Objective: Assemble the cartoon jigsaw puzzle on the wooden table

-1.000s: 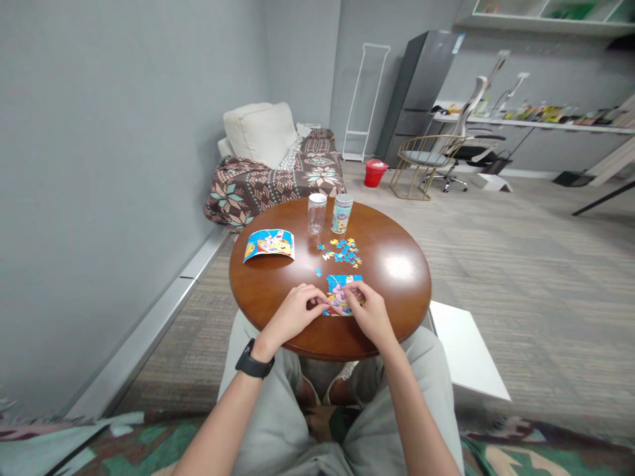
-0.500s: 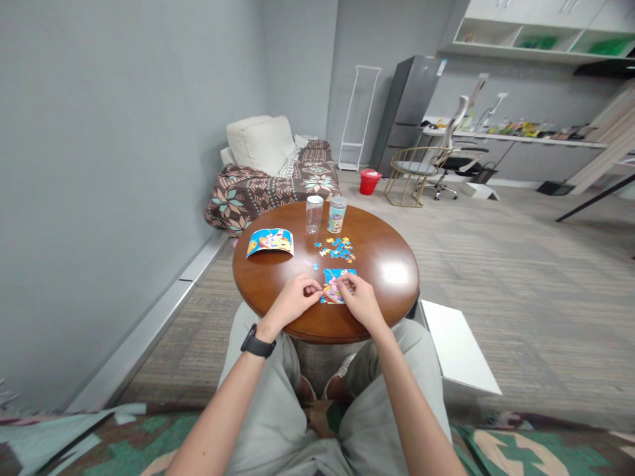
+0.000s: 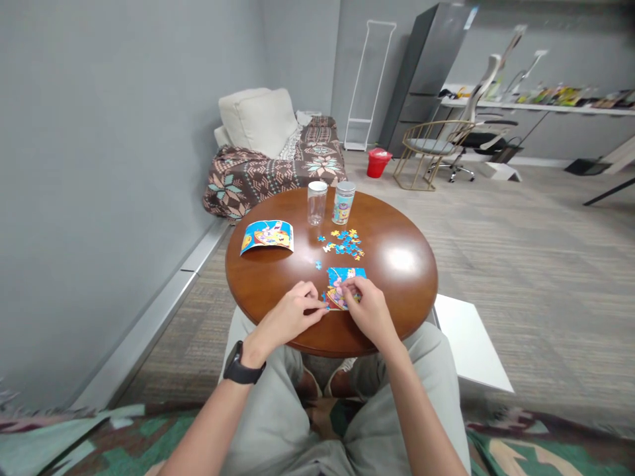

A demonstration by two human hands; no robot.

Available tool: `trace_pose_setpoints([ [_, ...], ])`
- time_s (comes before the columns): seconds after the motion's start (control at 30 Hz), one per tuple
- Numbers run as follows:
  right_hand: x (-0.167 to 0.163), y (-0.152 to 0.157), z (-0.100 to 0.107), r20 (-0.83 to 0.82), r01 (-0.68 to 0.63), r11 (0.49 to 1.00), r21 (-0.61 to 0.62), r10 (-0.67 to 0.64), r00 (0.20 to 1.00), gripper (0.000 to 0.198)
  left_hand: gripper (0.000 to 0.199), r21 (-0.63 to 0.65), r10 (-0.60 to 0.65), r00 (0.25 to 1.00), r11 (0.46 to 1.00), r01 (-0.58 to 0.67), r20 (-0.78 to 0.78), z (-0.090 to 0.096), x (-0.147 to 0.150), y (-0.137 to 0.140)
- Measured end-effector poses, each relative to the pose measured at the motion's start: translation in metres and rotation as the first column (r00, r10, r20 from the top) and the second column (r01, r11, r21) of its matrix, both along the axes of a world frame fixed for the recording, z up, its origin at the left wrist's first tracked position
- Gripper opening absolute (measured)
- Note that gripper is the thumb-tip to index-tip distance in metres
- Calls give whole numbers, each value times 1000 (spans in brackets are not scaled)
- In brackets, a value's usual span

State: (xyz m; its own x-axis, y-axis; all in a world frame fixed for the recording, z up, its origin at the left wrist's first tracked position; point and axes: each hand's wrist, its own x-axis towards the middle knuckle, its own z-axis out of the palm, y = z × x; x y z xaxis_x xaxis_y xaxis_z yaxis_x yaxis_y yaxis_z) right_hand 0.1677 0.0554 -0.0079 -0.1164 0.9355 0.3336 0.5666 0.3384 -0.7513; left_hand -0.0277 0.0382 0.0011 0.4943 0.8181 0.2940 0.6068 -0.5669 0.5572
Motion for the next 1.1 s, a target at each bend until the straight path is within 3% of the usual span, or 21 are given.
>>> trace_pose_setpoints([
  [0.27,1,-1,2,33,-15,999,-41,17,999,13,21,-37,15,1000,999,-16,-15,2,3,-2],
  [0.5,0,-2,1,58,-19,999,-34,21,998,13,6,-156,95,994,984,-85,57,3,4,-4],
  [0.67,0,0,-6,46,-37,999,20,36,998,12,9,-247,134,990,961,-120,40,27,5,4],
  [0.77,-1,1,-9,47,-41,998,57,38,998,11,8,-224,67,997,972,-76,-47,49,8,32],
  [0.87,-2,2,-9,64,-45,995,86,39,997,11,17,-142,147,989,979,-149,-29,56,15,80],
  [1.0,-2,2,-10,118,-63,994,93,52,992,12,22,-54,219,969,975,-214,115,32,22,138],
  [1.1,-3,1,-9,151,-79,991,110,61,987,12,25,-102,230,942,972,-211,243,8,19,156],
])
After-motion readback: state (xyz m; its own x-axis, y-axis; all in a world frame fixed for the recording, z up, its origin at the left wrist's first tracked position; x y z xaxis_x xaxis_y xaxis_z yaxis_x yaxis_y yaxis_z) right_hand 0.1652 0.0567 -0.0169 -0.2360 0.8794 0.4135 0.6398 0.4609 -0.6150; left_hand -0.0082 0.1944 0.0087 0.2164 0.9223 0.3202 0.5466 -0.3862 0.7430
